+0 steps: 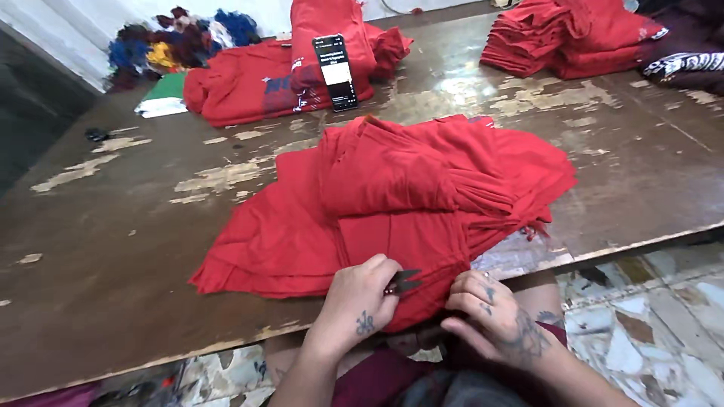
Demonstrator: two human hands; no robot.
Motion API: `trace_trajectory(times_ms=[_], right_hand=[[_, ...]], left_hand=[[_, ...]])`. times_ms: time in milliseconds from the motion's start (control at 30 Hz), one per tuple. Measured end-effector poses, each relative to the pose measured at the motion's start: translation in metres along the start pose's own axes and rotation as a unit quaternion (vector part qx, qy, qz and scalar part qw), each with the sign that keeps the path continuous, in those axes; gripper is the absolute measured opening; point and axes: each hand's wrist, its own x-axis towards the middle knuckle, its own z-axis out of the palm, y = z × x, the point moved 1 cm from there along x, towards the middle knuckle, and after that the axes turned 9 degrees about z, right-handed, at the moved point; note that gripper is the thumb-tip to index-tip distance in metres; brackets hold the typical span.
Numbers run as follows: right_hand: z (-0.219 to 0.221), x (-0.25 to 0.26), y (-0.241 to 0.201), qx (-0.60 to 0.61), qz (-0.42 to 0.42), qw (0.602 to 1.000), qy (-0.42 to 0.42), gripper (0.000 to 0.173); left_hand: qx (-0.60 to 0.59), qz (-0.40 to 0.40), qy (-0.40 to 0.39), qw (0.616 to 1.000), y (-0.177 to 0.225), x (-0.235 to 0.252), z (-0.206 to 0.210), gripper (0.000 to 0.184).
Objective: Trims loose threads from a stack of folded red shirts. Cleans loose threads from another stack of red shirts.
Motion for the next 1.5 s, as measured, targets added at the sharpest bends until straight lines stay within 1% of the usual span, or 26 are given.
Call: trace_trajectory(times_ms=[33, 67, 133, 167, 200, 233, 333, 400, 467, 533, 567, 633, 700, 767, 833, 900, 1000, 1100, 1167, 1233, 1267, 1333, 1400, 1500], right_hand=[[0.000, 0.007, -0.004, 0.009, -0.001, 1.000, 0.011, 0.030], [0.001, 0.015, -0.007, 0.017, -0.003, 1.000, 0.021, 0.030], [0.012, 0.028, -0.005, 0.015, 0.007, 1.000, 0.025, 0.030], [0.021, 0.032, -0.002, -0.004, 0.024, 1.000, 0.017, 0.031], [0.030, 0.034, 0.002, -0.028, 0.039, 0.999, 0.013, 0.032], [0.037, 0.035, 0.005, -0.047, 0.044, 0.998, 0.018, 0.033], [0.046, 0.030, 0.009, -0.070, 0.043, 0.996, 0.043, 0.033], [0.045, 0.026, 0.011, -0.072, 0.047, 0.995, 0.055, 0.035], [0.046, 0.026, 0.013, -0.087, 0.049, 0.993, 0.063, 0.042], [0.050, 0.027, 0.013, -0.104, 0.054, 0.991, 0.071, 0.047], [0.051, 0.027, 0.013, -0.110, 0.058, 0.990, 0.073, 0.047], [0.053, 0.026, 0.011, -0.121, 0.062, 0.988, 0.074, 0.040], [0.053, 0.028, 0.011, -0.120, 0.055, 0.989, 0.069, 0.027], [0.049, 0.031, 0.011, -0.097, 0.047, 0.993, 0.057, 0.020], [0.040, 0.031, 0.010, -0.055, 0.044, 0.997, 0.032, 0.017], [0.032, 0.031, 0.010, -0.017, 0.044, 0.999, 0.011, 0.018], [0.027, 0.028, 0.011, 0.014, 0.046, 0.999, 0.007, 0.022], [0.027, 0.029, 0.010, 0.030, 0.063, 0.997, 0.013, 0.024], [0.031, 0.033, 0.006, -0.013, 0.081, 0.997, 0.005, 0.030], [0.039, 0.039, 0.005, -0.085, 0.084, 0.993, 0.009, 0.037], [0.045, 0.041, 0.006, -0.116, 0.073, 0.990, 0.020, 0.036], [0.051, 0.043, 0.008, -0.141, 0.048, 0.988, 0.034, 0.028], [0.052, 0.041, 0.009, -0.139, 0.032, 0.989, 0.035, 0.021], [0.049, 0.037, 0.009, -0.130, 0.024, 0.991, 0.031, 0.019]], left_hand=[[-0.006, -0.015, -0.015, 1.000, 0.002, 0.002, -0.002, 0.018], [-0.011, -0.021, -0.007, 1.000, 0.001, 0.002, -0.003, 0.017], [-0.014, -0.003, 0.065, 0.998, -0.006, 0.001, 0.004, 0.019], [-0.028, -0.002, 0.097, 0.995, -0.009, 0.000, 0.007, 0.024], [-0.043, -0.009, 0.114, 0.993, -0.010, -0.001, 0.009, 0.027], [-0.045, -0.016, 0.116, 0.992, -0.011, -0.002, 0.009, 0.029], [0.001, -0.031, 0.067, 0.997, -0.009, -0.007, 0.007, 0.028], [0.034, -0.033, 0.033, 0.998, -0.007, -0.007, 0.007, 0.021], [0.033, -0.037, 0.022, 0.999, -0.007, -0.004, 0.005, 0.016], [0.013, -0.050, 0.029, 0.998, -0.007, -0.001, 0.003, 0.021], [0.008, -0.058, 0.034, 0.998, -0.006, 0.000, 0.002, 0.023], [0.009, -0.068, 0.045, 0.997, -0.004, 0.001, 0.003, 0.025], [0.018, -0.062, 0.042, 0.997, -0.004, 0.000, 0.005, 0.028], [0.031, -0.055, 0.004, 0.998, -0.002, 0.000, 0.002, 0.027], [0.031, -0.044, -0.021, 0.998, -0.001, 0.001, -0.002, 0.020], [0.004, -0.035, -0.021, 0.999, -0.002, 0.001, -0.005, 0.019], [-0.036, -0.044, -0.007, 0.998, -0.004, 0.002, -0.005, 0.024], [-0.038, -0.078, 0.023, 0.996, -0.005, 0.003, -0.003, 0.026], [-0.038, -0.094, 0.030, 0.994, -0.005, 0.004, -0.002, 0.025], [-0.047, -0.103, 0.044, 0.993, -0.005, 0.005, -0.001, 0.023], [-0.058, -0.109, 0.057, 0.991, -0.006, 0.005, -0.001, 0.022], [-0.096, -0.125, 0.090, 0.983, -0.009, 0.005, -0.001, 0.019], [-0.138, -0.139, 0.125, 0.973, -0.012, 0.003, 0.000, 0.016], [-0.173, -0.143, 0.175, 0.958, -0.013, 0.003, 0.001, 0.015]])
